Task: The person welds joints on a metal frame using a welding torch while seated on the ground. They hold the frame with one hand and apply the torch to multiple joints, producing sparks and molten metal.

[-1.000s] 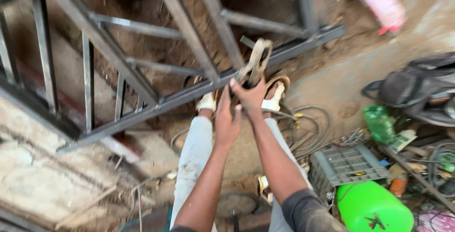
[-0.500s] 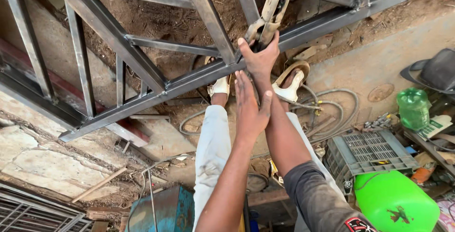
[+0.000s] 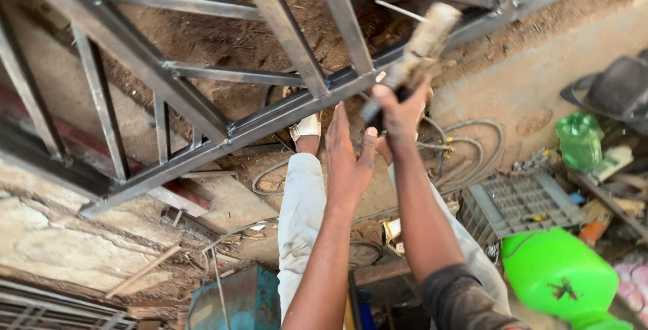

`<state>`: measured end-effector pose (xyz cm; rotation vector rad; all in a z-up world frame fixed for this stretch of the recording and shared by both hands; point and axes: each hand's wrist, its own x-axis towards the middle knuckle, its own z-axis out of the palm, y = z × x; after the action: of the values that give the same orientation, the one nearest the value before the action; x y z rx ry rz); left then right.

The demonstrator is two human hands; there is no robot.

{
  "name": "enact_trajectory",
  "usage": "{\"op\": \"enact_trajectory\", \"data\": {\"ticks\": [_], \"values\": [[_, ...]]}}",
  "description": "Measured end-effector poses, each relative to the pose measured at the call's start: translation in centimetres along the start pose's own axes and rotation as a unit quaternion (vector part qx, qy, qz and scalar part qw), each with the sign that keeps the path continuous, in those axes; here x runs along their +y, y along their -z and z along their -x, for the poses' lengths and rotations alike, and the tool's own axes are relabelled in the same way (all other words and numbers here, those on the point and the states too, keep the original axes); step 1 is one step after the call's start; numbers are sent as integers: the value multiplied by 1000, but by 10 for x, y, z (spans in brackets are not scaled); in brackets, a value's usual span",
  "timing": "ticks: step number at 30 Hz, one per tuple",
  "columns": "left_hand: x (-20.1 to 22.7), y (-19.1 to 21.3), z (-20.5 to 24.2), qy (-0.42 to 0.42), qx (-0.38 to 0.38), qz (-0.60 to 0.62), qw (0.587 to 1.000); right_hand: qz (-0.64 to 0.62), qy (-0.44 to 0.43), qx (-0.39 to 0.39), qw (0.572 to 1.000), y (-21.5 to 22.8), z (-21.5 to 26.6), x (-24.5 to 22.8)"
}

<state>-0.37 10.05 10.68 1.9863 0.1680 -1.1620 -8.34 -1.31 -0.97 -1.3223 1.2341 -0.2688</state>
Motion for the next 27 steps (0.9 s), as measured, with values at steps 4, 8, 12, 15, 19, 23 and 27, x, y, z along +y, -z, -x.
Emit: {"op": "enact_trajectory", "data": {"ticks": [4, 8, 12, 15, 19, 23, 27], "values": [[4, -3, -2, -20, -24, 2, 1000, -187, -73, 103, 974, 77, -2, -17], [4, -12, 0, -28, -67, -31, 997, -305, -201, 205, 908, 167, -19, -13], [8, -29, 3, -33, -102, -70, 992, -288, -278, 231, 887, 263, -62, 39], [10, -45, 3, -43, -123, -102, 986, -57, -304, 165, 937, 327, -103, 94], [10, -64, 7, -55, -149, -144, 977, 200, -142, 156, 957, 383, -144, 152], [14, -88, 1, -74, -165, -182, 966, 507, 53, 153, 847, 395, -180, 168], [22, -100, 2, -61, -190, -240, 950, 417, -62, 137, 896, 371, -173, 170]]}}
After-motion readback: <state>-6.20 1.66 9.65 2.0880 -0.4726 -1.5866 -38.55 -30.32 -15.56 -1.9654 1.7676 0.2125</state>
